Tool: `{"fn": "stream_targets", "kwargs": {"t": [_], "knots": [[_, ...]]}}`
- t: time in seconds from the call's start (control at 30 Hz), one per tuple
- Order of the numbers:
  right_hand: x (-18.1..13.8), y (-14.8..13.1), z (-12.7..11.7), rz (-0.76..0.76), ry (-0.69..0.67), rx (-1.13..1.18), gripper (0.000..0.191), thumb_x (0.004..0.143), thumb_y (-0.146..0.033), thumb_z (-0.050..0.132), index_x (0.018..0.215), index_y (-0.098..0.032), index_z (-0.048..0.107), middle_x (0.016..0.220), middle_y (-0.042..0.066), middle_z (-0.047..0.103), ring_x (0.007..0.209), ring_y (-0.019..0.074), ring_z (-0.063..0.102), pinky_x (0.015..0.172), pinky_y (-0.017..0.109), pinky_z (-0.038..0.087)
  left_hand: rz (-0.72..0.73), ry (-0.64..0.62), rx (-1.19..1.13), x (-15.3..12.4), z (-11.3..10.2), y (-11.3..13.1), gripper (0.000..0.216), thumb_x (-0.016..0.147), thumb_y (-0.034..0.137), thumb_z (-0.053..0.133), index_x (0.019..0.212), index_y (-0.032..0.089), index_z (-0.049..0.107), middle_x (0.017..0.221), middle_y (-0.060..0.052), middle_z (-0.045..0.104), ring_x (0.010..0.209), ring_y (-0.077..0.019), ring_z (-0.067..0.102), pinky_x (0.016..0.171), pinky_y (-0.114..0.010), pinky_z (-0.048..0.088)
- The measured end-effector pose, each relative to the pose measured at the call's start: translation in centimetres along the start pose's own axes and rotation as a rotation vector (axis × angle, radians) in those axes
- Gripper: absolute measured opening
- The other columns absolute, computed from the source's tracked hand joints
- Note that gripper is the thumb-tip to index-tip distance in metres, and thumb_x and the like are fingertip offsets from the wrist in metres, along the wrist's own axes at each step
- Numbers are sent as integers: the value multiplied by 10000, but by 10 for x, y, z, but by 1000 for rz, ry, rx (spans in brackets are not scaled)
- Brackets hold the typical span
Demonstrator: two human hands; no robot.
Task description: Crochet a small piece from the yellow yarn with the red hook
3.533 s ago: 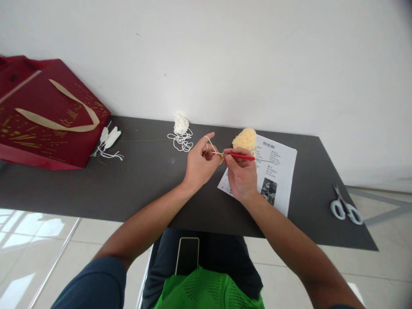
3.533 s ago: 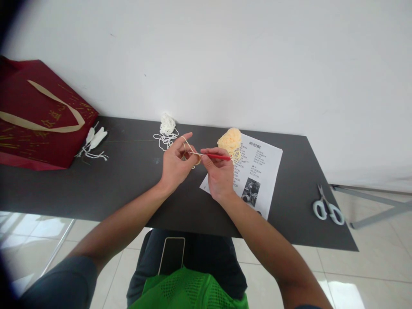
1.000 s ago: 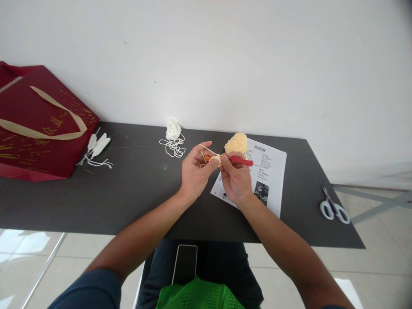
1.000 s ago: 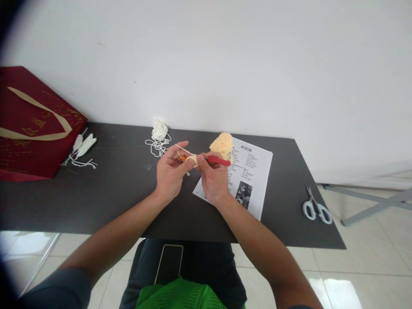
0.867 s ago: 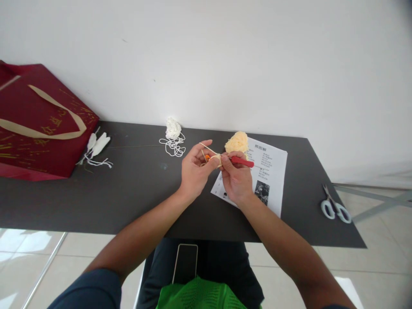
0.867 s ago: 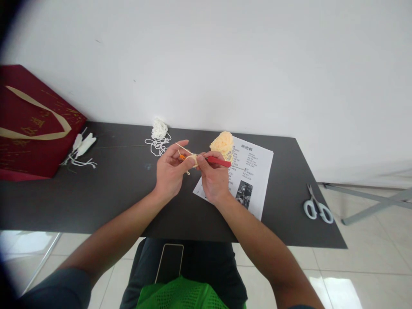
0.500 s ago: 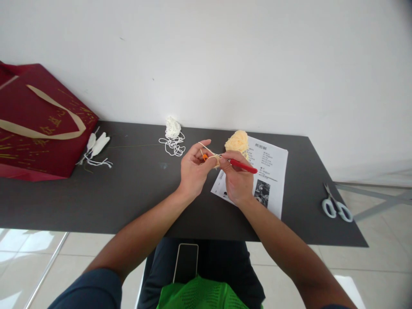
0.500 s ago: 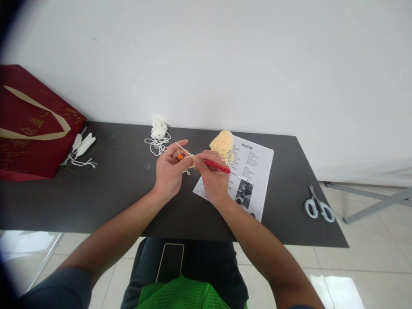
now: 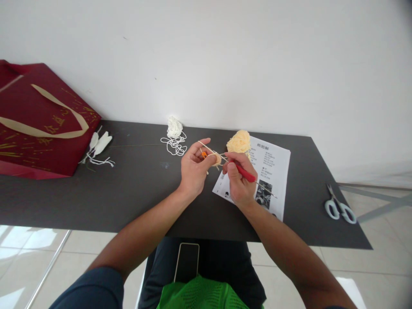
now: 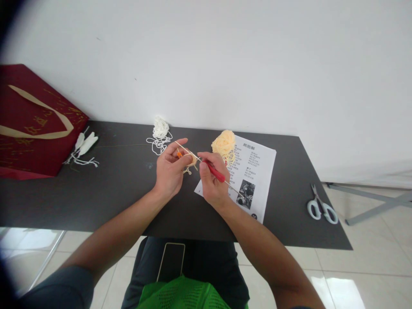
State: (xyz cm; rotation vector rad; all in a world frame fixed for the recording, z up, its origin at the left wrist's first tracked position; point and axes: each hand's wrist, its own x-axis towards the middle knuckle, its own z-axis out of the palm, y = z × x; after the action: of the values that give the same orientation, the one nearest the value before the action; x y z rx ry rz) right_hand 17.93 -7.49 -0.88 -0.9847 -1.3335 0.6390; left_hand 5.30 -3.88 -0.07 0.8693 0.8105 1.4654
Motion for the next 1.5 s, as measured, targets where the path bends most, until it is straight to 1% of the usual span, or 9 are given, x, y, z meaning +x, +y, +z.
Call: {"fn": "stream_targets", "kwargs": {"t": [0.13,0.27,0.43,0.53,0.67,0.8,0.9,1.07,1.5], "knots": [[-2,0,7,44,113,59,164,954,-354,680,1085,-259,655,914,16,637,758,149,625,683,326,535,67,28,74,0,-1,1,451,766,167,804,1198,212,680,800,33,667,687,-95,619,687,-243,513],[-3,2,11,78,156,81,167,903,-332,760,1040,-266,690,994,27,711,784,146,675,688,317,573,110,12,72,2,-1,2,482,762,154,803,1218,227,667,806,38,672,701,-96,629,694,-241,513],[5,3,16,237,178,352,141,868,-312,805,980,-277,726,976,-6,763,680,112,670,602,283,558,105,28,26,5,-2,1,490,748,163,815,1211,222,667,798,40,678,689,-90,629,694,-235,517],[10,4,17,355,166,530,122,854,-318,818,937,-280,737,1012,-19,771,675,87,647,568,246,526,64,42,-3,5,-2,1,495,734,163,826,1202,215,674,799,42,676,677,-81,614,685,-228,508],[14,7,15,437,87,612,118,866,-365,799,928,-293,729,1042,-27,776,696,84,641,545,225,520,11,58,-34,5,0,4,497,714,156,831,1184,214,679,793,44,668,677,-83,617,688,-232,506],[16,5,11,406,82,595,167,849,-377,815,875,-270,689,1012,-16,775,717,96,660,584,238,558,19,70,-21,4,1,7,494,695,139,828,1161,220,687,780,52,650,675,-81,611,688,-232,499],[19,2,8,324,86,525,224,815,-380,846,859,-257,664,966,-8,770,710,111,672,612,262,578,62,62,12,4,1,6,485,702,136,814,1160,224,684,761,56,639,667,-87,599,668,-237,493],[20,2,5,212,87,462,216,826,-347,841,870,-262,647,905,-14,754,689,122,662,619,290,567,111,63,50,4,0,5,475,708,107,789,1157,223,686,758,54,643,661,-88,584,647,-237,481],[19,12,2,139,96,421,161,848,-284,821,894,-263,668,920,-11,761,694,128,686,637,308,573,117,68,81,4,0,6,472,714,139,796,1164,226,682,760,51,644,661,-95,583,645,-244,465]]}}
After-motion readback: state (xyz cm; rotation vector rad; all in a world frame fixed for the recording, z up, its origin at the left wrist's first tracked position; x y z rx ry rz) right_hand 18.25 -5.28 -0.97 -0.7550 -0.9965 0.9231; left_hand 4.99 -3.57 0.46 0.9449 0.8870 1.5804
